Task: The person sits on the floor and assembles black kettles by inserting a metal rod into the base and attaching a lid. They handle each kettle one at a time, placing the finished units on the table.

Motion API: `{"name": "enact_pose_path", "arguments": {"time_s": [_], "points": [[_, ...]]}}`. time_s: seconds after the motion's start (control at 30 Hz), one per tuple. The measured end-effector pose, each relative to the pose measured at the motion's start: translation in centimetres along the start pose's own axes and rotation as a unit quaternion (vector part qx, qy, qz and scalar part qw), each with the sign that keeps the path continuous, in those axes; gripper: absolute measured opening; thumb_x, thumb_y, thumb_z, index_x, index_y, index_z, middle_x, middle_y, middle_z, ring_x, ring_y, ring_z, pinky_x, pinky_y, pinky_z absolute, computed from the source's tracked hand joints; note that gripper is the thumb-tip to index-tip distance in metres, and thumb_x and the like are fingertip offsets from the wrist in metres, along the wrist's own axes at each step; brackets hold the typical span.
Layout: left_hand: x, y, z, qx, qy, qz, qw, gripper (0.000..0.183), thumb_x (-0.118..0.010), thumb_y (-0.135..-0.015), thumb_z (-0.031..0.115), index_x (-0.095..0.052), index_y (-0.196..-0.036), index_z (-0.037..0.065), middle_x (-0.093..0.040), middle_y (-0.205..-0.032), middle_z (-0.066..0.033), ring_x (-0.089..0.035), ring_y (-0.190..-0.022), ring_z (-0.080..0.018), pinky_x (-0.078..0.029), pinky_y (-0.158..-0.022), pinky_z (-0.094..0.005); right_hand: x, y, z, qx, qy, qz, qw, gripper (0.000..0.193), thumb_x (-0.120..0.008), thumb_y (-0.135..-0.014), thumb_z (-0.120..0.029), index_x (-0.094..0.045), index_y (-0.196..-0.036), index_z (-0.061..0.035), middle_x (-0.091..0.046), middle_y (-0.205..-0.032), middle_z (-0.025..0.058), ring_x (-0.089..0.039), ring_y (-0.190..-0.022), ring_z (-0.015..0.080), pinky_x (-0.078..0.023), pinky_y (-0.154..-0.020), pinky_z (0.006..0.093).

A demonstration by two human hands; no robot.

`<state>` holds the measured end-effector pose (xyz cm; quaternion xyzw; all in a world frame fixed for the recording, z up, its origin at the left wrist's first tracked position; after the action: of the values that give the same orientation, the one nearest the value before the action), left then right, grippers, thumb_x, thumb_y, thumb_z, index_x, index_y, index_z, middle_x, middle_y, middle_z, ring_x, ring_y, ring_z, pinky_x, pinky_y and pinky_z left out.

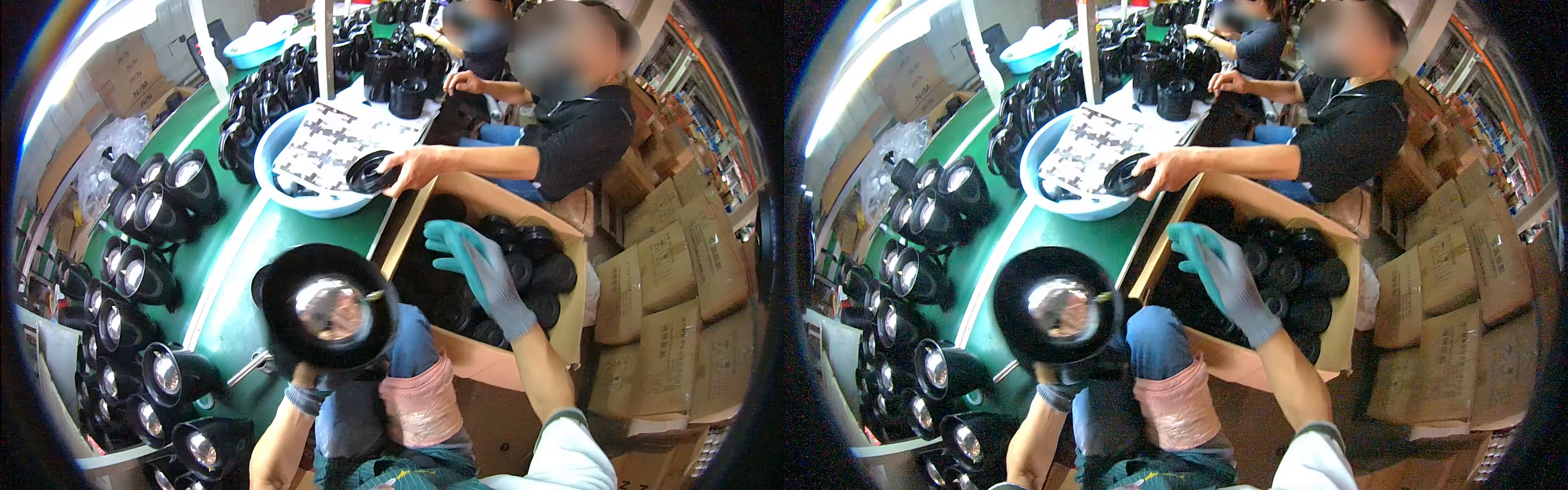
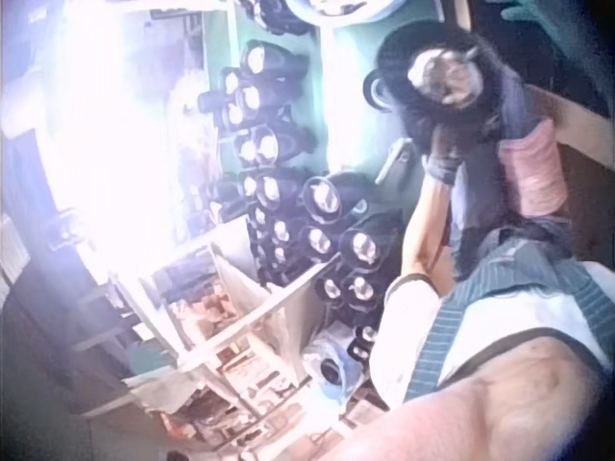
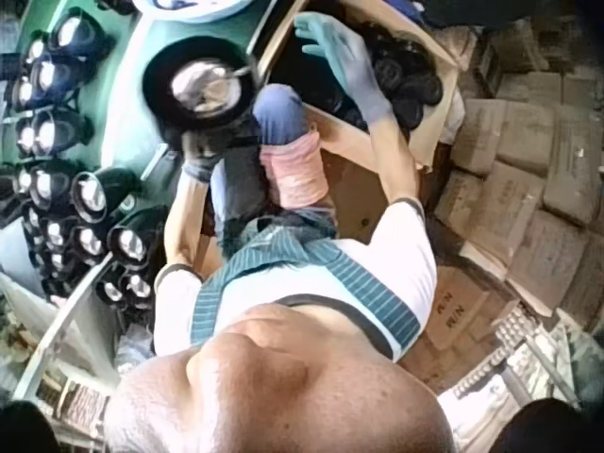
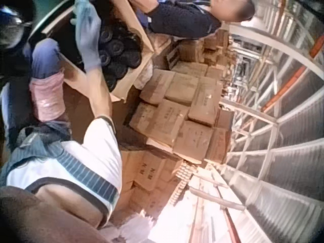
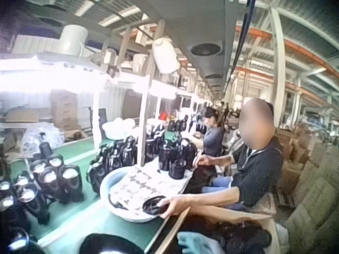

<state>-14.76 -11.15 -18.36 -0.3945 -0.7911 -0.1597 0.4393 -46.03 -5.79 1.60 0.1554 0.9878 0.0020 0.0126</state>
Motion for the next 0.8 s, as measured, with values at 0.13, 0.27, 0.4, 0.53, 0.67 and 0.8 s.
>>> {"name": "enact_pose_path", "arguments": {"time_s": [0.13, 0.27, 0.4, 0.53, 0.67, 0.8], "points": [[-2.6, 6.7, -2.6, 0.105, -0.332, -0.083, 0.934, 0.079, -0.044, -0.098, 0.057, -0.047, -0.147, -0.005, -0.048, -0.15, -0.03, -0.051, -0.137, -0.0418, -0.041, -0.113, -0.0568, -3.7, -10.9, 8.5, -0.294, 0.039, 0.052, 0.954, 0.108, -0.054, -0.082, -0.087, -0.051, -0.144, 0.0011, -0.064, -0.128, 0.0216, -0.07, -0.107, 0.0295, -0.061, -0.078, 0.0411], [-8.1, 18.2, -2.3, -0.107, -0.491, -0.081, 0.861, 0.055, -0.042, -0.106, 0.036, -0.051, -0.142, -0.004, -0.063, -0.131, -0.0209, -0.061, -0.121, -0.0314, -0.054, -0.1, -0.0485, -8.1, -18.4, 12.8, -0.408, -0.003, 0.016, 0.913, 0.119, -0.049, -0.074, -0.096, -0.059, -0.116, 0.0149, -0.072, -0.087, 0.0243, -0.074, -0.077, 0.0385, -0.063, -0.07, 0.0481], [5.4, 13.9, -6.7, -0.322, -0.943, 0.009, 0.088, 0.051, -0.057, -0.103, 0.034, -0.052, -0.141, 0.0, -0.061, -0.135, -0.0188, -0.063, -0.118, -0.029, -0.055, -0.102, -0.043, -4.7, -23.0, 11.3, -0.11, 0.333, 0.066, 0.934, 0.089, -0.042, -0.091, -0.081, -0.072, -0.114, -0.0005, -0.073, -0.088, 0.0245, -0.075, -0.081, 0.0328, -0.059, -0.075, 0.0415], [5.7, 15.3, -6.1, -0.206, -0.864, -0.012, 0.459, 0.052, -0.052, -0.106, 0.035, -0.049, -0.144, 0.0, -0.059, -0.14, -0.0176, -0.062, -0.122, -0.0267, -0.054, -0.104, -0.0388, -8.6, -26.6, 6.3, -0.014, 0.676, 0.104, 0.729, 0.074, -0.05, -0.092, -0.072, -0.075, -0.118, -0.0069, -0.075, -0.106, 0.02, -0.074, -0.095, 0.0338, -0.057, -0.077, 0.0468], [3.2, 15.2, -5.1, -0.127, -0.75, -0.024, 0.649, 0.05, -0.051, -0.107, 0.034, -0.049, -0.144, 0.0, -0.058, -0.14, -0.0174, -0.062, -0.121, -0.0261, -0.054, -0.104, -0.0385, -13.0, -28.3, 4.0, 0.045, 0.825, 0.088, 0.556, 0.072, -0.058, -0.088, -0.071, -0.074, -0.123, -0.0106, -0.076, -0.115, 0.0134, -0.073, -0.104, 0.0321, -0.052, -0.093, 0.0468], [1.6, 15.1, -5.8, -0.159, -0.761, -0.045, 0.627, 0.049, -0.051, -0.106, 0.032, -0.05, -0.144, 0.0, -0.059, -0.139, -0.0174, -0.062, -0.12, -0.0262, -0.054, -0.104, -0.0389, -14.0, -29.5, 2.6, -0.072, 0.861, -0.023, 0.503, 0.07, -0.058, -0.089, -0.068, -0.071, -0.13, -0.0129, -0.072, -0.127, 0.0113, -0.071, -0.113, 0.0257, -0.053, -0.091, 0.0482]]}}
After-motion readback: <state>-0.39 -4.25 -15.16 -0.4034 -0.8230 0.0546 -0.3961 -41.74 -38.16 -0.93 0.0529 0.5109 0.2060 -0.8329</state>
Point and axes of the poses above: each hand's wrist, its own y-axis away from the middle knuckle, its own x-axis out of the back of the hand, z = x × y, the point moved 3 cm from there along -y, towards the middle knuckle
